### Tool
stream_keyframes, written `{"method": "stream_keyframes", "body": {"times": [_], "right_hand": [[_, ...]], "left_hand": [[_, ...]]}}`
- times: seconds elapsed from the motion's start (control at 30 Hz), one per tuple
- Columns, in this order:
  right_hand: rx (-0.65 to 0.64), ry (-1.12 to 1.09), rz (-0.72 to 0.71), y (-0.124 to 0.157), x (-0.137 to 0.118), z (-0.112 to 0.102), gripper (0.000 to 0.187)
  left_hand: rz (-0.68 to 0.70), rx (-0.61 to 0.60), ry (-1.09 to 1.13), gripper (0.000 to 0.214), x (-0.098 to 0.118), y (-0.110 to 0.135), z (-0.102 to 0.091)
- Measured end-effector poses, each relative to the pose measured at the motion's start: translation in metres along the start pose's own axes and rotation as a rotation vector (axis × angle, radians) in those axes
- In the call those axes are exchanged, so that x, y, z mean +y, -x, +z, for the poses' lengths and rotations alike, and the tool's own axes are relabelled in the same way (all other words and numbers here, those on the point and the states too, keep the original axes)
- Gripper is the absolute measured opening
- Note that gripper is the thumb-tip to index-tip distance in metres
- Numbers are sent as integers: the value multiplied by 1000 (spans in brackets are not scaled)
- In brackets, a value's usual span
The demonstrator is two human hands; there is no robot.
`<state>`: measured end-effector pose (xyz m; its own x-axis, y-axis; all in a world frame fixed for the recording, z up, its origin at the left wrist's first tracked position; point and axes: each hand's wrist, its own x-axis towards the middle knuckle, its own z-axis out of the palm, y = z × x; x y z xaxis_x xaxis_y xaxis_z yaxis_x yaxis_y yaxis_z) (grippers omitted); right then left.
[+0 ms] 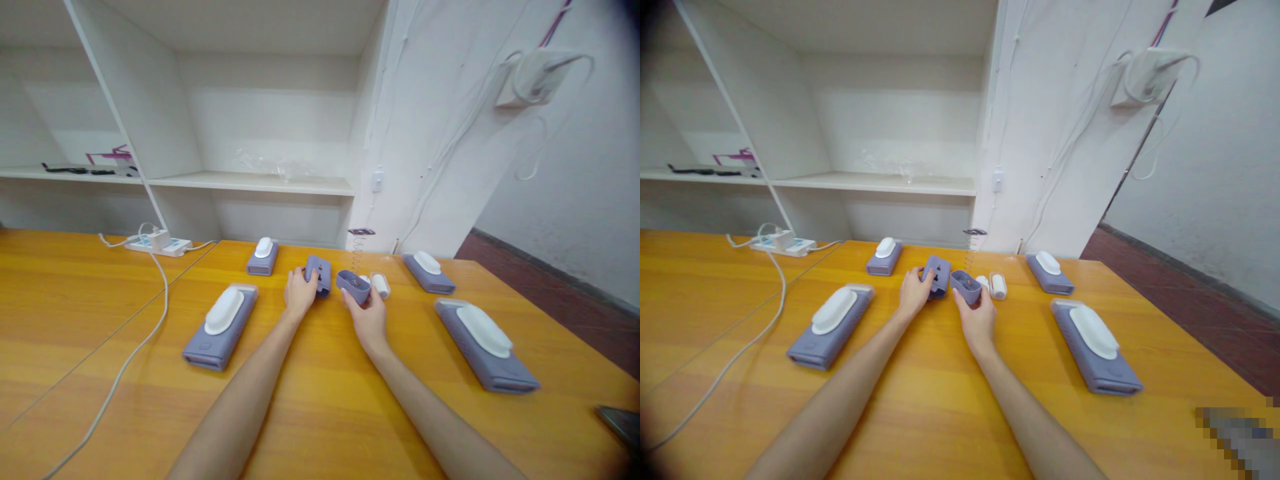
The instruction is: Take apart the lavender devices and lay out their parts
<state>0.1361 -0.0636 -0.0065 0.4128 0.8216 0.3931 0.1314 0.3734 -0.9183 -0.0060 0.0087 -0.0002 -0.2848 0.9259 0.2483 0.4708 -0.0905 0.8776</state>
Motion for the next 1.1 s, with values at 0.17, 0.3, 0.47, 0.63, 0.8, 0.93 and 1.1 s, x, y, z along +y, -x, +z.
{"method": "stream_keyframes", "body": {"times": [0.17,0.3,0.47,0.63,0.8,0.93,1.1], "right_hand": [[-42,-82,41,-2,3,-1,43],[-26,-21,92,1,1,-2,40],[-64,9,80,2,-2,-1,40],[-96,-33,29,2,2,0,43],[-97,13,36,-1,13,-1,44],[-93,49,69,-3,14,-1,43],[-122,65,26,-3,11,-1,44]], "left_hand": [[28,-52,-116,44,-2,-5,-2],[41,-30,-173,47,-2,-3,-1],[72,10,-203,46,-2,-1,-1],[131,38,-189,42,2,4,-5],[471,24,-116,34,10,18,-15],[787,-87,-66,39,15,30,-16],[731,-118,-8,37,20,35,-7]]}}
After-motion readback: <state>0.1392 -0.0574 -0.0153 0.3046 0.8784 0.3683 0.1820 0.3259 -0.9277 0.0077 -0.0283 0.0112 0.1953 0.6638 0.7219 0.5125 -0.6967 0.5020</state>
